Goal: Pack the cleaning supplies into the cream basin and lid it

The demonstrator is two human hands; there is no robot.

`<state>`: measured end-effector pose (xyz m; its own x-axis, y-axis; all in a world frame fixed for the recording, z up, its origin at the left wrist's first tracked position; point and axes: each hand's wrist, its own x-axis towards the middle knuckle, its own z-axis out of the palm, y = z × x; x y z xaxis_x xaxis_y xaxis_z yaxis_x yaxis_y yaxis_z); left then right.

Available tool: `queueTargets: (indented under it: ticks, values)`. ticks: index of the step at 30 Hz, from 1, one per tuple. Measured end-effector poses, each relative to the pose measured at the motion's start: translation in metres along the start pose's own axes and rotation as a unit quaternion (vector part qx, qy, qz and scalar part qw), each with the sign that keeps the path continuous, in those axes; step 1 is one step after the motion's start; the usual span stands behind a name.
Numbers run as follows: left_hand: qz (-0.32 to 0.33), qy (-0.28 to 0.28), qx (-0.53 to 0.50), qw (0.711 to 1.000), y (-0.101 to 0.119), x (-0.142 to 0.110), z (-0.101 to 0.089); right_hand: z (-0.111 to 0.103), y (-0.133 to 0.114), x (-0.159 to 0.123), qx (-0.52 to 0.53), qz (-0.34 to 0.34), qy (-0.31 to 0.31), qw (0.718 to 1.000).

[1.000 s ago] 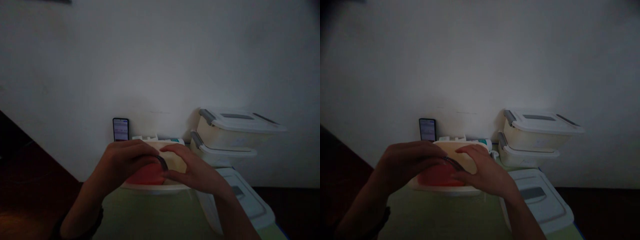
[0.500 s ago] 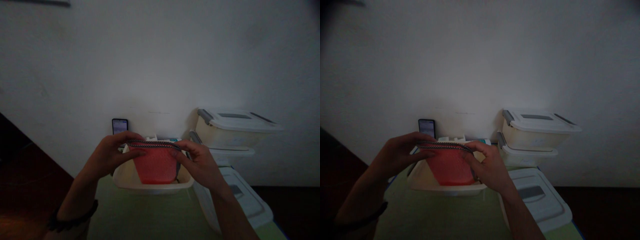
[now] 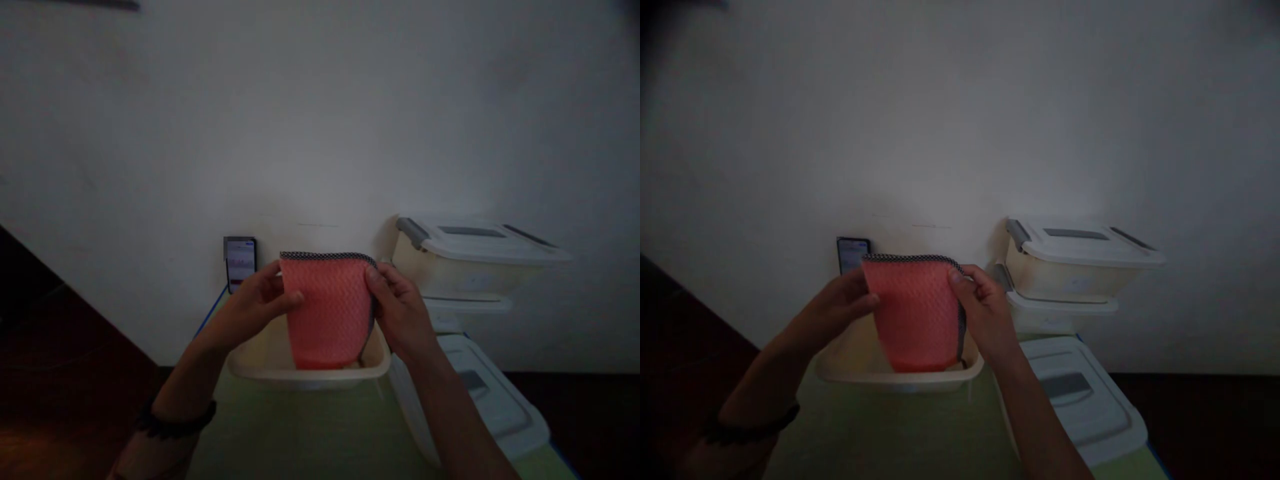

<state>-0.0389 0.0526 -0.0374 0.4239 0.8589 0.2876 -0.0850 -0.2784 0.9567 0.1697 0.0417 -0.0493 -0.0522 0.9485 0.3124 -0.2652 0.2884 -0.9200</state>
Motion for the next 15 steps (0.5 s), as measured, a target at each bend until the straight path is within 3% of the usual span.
queueTargets:
  ticks: [3,6,8,11,15]
  values:
    - [-0.060,-0.161,0.048,0.984,-0.008,0.003,-0.002,-0.001,0.000,0.002,0.031,0.015,0.036,0.999]
    - [-0.066,-0.205,0.089,0.973,-0.012,0.005,-0.001,-0.002,0.001,0.005,0.029,0.015,0.067,0.997]
    - [-0.059,-0.174,0.067,0.981,-0.014,0.005,0.001,-0.005,0.004,0.008,0.029,0.008,0.097,0.995]
    - [-0.051,-0.084,0.052,0.994,-0.014,0.005,0.003,-0.009,0.010,0.013,0.043,0.041,0.133,0.989]
    - [-0.059,0.024,0.049,0.997,-0.008,0.003,0.008,-0.011,0.014,0.017,0.039,0.119,0.068,0.990]
